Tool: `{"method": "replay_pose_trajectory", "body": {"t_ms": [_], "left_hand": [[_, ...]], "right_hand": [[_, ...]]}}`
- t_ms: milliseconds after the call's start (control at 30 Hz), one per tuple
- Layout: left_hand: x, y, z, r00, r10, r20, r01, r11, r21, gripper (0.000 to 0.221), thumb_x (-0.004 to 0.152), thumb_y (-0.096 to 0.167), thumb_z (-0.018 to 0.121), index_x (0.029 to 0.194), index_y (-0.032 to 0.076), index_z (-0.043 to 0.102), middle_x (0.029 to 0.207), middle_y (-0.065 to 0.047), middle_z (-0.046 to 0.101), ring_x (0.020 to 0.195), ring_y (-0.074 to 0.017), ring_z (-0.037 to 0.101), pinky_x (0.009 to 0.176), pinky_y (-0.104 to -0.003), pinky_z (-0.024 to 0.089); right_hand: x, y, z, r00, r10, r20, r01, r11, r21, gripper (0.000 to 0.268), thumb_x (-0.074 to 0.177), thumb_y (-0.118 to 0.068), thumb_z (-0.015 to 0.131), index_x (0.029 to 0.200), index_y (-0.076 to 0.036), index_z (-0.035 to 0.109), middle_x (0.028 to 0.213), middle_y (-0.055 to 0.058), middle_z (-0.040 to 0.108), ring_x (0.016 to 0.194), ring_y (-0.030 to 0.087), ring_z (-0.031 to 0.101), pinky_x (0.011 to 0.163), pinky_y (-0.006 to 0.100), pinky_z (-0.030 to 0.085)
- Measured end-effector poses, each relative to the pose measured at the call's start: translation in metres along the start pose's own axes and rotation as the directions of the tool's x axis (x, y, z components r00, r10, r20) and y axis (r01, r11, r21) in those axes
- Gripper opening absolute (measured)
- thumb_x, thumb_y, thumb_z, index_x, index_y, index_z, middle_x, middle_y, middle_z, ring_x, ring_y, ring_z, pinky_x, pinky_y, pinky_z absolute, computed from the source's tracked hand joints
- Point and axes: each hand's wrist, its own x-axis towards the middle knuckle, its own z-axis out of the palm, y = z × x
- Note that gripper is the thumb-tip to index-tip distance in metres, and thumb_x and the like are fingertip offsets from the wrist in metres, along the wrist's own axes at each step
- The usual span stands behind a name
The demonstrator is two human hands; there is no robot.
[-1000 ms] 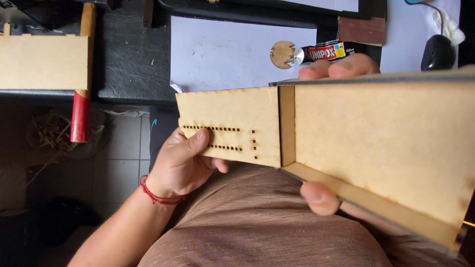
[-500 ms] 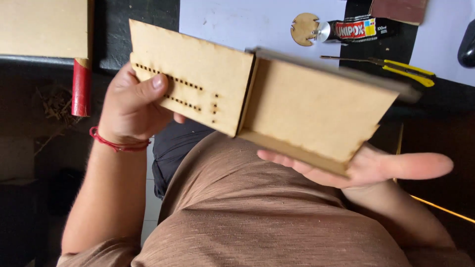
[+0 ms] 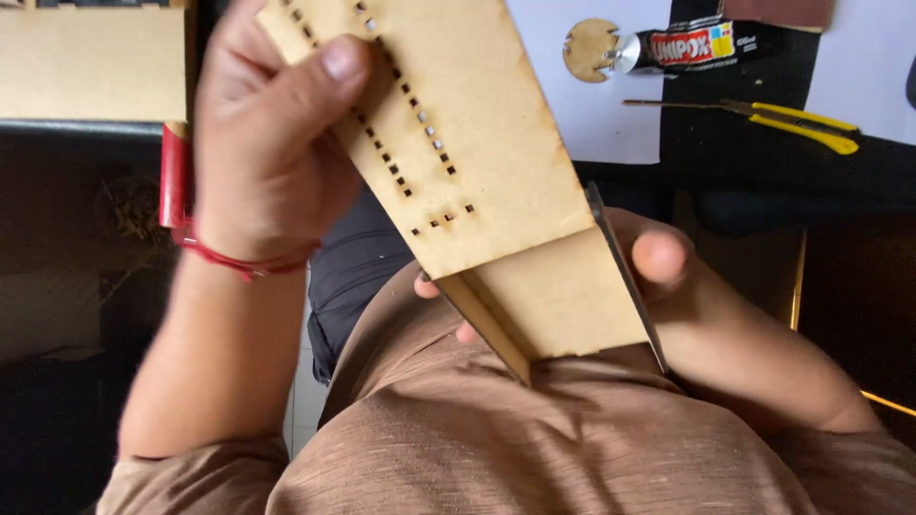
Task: Assembling a small laser-cut wooden box by applying glue to the edges and fitting the panels together.
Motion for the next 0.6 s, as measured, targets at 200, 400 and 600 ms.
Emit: {"method": "replay_pose_trajectory", "body": {"t_ms": [200,400,600], "left_hand": [[-0.035,-0.031,0.012,0.952,-0.274,0.136,0.271,0.962,0.046,0.037,0.099,0.022,0.071,0.131,0.006,0.060,0.134,-0.009,0.064,0.128,-0.0236,0.062,0.117,-0.041,0.052],[-0.021,-0.035,0.017,0.936,-0.352,-0.004,0.349,0.925,0.150,0.042,0.089,0.027,0.071,0.120,0.000,0.059,0.106,-0.008,0.068,0.058,-0.0152,0.060,0.031,-0.026,0.045],[-0.022,-0.032,0.022,0.969,-0.233,0.082,0.168,0.865,0.473,0.024,0.094,0.023,0.064,0.102,0.002,0.055,0.076,-0.005,0.058,0.042,-0.0134,0.052,0.030,-0.024,0.046]], "right_hand": [[0.013,-0.004,0.015,0.984,0.059,-0.169,-0.029,0.984,0.173,0.098,0.088,-0.050,0.068,0.157,0.001,0.020,0.144,0.034,0.041,0.119,0.050,0.053,0.098,0.063,0.048],[0.014,0.006,0.020,0.932,0.105,-0.347,-0.026,0.974,0.223,0.099,0.081,-0.060,0.063,0.147,0.010,0.037,0.134,0.033,0.053,0.104,0.051,0.062,0.088,0.061,0.052],[0.011,0.011,0.017,0.930,0.104,-0.354,0.009,0.953,0.304,0.098,0.081,-0.061,0.059,0.150,0.005,0.035,0.134,0.034,0.050,0.101,0.050,0.061,0.085,0.060,0.051]]}}
